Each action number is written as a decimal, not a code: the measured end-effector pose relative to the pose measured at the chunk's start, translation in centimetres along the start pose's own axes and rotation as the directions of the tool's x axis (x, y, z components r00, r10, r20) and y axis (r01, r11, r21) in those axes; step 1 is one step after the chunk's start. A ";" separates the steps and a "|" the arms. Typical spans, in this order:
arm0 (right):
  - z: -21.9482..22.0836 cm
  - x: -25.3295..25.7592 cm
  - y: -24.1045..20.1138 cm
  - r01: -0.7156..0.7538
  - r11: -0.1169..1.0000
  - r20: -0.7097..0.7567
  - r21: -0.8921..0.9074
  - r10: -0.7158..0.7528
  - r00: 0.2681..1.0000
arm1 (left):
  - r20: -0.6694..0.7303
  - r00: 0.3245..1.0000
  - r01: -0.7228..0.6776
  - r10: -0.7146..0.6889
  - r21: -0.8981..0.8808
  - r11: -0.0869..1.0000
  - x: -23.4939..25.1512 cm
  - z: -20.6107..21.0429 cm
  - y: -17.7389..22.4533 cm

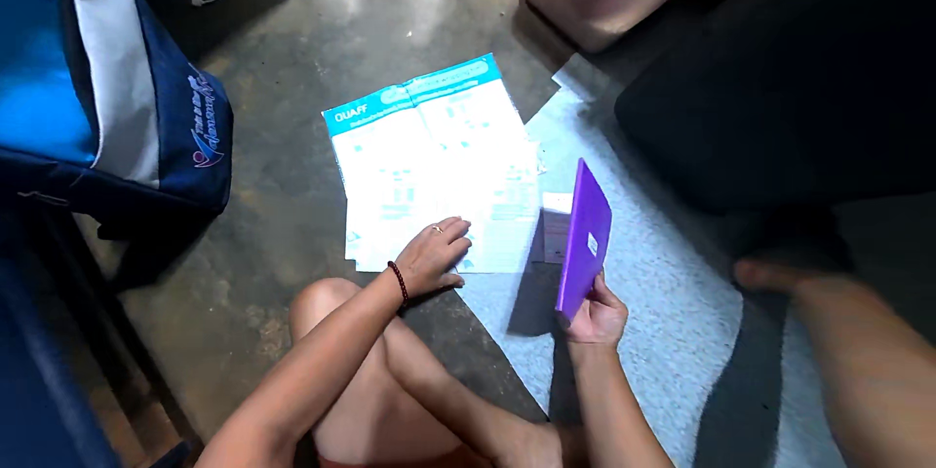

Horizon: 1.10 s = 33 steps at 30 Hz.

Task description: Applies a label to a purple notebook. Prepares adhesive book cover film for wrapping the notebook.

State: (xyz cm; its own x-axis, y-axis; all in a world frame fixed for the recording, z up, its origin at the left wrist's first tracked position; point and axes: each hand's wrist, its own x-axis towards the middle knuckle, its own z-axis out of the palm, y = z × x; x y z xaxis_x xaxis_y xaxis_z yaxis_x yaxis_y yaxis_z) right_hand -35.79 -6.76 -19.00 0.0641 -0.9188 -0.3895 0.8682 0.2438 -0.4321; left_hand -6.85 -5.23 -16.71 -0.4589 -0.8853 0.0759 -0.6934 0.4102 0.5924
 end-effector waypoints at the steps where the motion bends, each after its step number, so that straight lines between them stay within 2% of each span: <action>1: 0.0 0.1 -0.1 0.006 1.000 -0.006 0.014 -0.005 1.000 | 0.020 0.999 -0.030 0.030 -0.005 1.000 0.2 0.3 0.2; 8: -0.2 0.2 -1.1 0.018 0.989 0.011 0.150 -0.020 1.000 | 0.070 0.990 -0.128 0.123 0.077 0.989 0.9 1.7 0.5; 14: 0.1 0.2 -0.7 0.031 0.998 -0.121 0.052 -0.025 0.992 | 0.028 0.991 -0.136 0.134 0.121 0.983 0.5 2.5 0.3; 22: 0.7 0.8 -0.1 0.025 0.996 -0.110 0.082 -0.016 0.994 | -0.032 0.985 -0.165 0.169 0.105 0.981 0.6 2.1 0.0; 24: 0.8 0.8 -0.3 0.029 0.999 -0.103 0.043 -0.024 0.994 | -0.038 0.983 -0.175 0.177 0.067 0.982 0.7 2.1 0.0; 26: 0.9 1.0 -0.4 0.030 0.995 -0.070 -0.092 -0.037 0.997 | -0.110 0.987 -0.123 0.118 -0.047 0.991 0.9 1.4 -0.2; 27: 1.0 1.0 -0.5 0.032 0.988 -0.029 -0.154 -0.037 0.999 | -0.159 0.987 -0.034 0.015 -0.119 0.992 1.0 0.6 -0.3; 28: 1.2 1.0 -0.7 0.039 0.980 0.037 -0.197 -0.033 0.999 | -0.179 0.972 0.110 -0.149 -0.209 0.972 1.4 -0.9 -0.2; 29: 1.5 1.1 -0.8 0.048 0.971 0.090 -0.233 -0.028 0.996 | -0.125 0.926 0.298 -0.357 -0.340 0.892 1.9 -3.0 -0.1; 30: 2.1 1.1 -0.8 0.056 0.957 0.121 -0.284 -0.022 0.992 | 0.010 0.842 0.471 -0.539 -0.499 0.727 2.6 -5.4 0.0; 31: 3.0 1.1 -0.5 0.055 0.939 0.138 -0.340 -0.008 0.990 | 0.175 0.762 0.570 -0.623 -0.639 0.517 3.2 -7.4 -0.2; 32: 4.1 1.1 -0.1 0.044 0.918 0.144 -0.393 0.015 0.989 | 0.310 0.727 0.592 -0.613 -0.734 0.331 3.4 -8.6 -0.4; 33: 5.3 1.1 0.8 0.027 0.894 0.138 -0.448 0.039 0.990 | 0.375 0.738 0.564 -0.561 -0.799 0.209 3.5 -9.3 -0.4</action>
State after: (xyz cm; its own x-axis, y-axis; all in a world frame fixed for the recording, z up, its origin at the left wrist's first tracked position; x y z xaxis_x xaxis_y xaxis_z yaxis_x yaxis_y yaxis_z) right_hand -32.43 -9.24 -15.42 0.1651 -0.9426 -0.2904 0.5576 0.3321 -0.7608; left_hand -3.01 -10.52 -9.26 -0.1579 -0.8015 -0.5768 0.0397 -0.5888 0.8073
